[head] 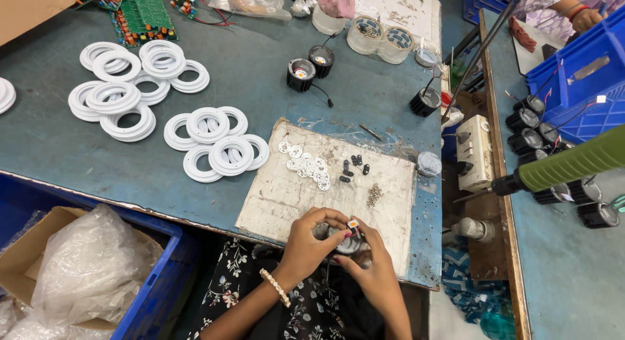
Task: The person assembles LED light fixtures by inserting small components into black housings and securing them with a green electric screwdriver. The person handles white plastic rings, black housings, and small screws on a cluttered workbench.
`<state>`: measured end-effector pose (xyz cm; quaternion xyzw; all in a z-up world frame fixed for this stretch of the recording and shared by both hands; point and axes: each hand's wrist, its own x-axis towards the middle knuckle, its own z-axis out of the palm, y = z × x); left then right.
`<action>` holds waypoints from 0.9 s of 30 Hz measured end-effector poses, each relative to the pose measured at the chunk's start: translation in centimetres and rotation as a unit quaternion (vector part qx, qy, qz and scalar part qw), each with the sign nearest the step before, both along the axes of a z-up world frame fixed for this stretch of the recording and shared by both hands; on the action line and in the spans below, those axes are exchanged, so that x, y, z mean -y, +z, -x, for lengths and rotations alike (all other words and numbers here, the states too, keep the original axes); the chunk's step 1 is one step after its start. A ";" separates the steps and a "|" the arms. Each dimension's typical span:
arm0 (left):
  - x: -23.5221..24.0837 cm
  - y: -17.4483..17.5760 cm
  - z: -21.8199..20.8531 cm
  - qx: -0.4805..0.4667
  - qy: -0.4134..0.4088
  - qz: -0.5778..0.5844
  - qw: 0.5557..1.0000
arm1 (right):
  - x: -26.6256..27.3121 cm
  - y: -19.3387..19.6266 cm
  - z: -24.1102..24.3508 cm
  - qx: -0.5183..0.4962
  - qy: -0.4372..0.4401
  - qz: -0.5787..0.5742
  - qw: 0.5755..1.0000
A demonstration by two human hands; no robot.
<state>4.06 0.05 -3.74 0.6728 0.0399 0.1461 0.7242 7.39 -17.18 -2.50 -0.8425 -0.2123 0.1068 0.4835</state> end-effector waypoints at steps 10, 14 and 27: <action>-0.5 0.2 -0.4 -0.002 -0.022 0.079 0.997 | -0.4 1.0 -1.2 0.164 0.031 0.035 0.985; -0.6 0.4 -0.3 0.011 -0.018 0.029 0.999 | 0.0 0.5 -1.0 0.096 -0.032 -0.077 0.992; 0.8 1.9 0.6 0.058 0.129 -0.214 0.967 | -2.4 -1.0 -0.8 0.109 -0.151 -0.080 0.979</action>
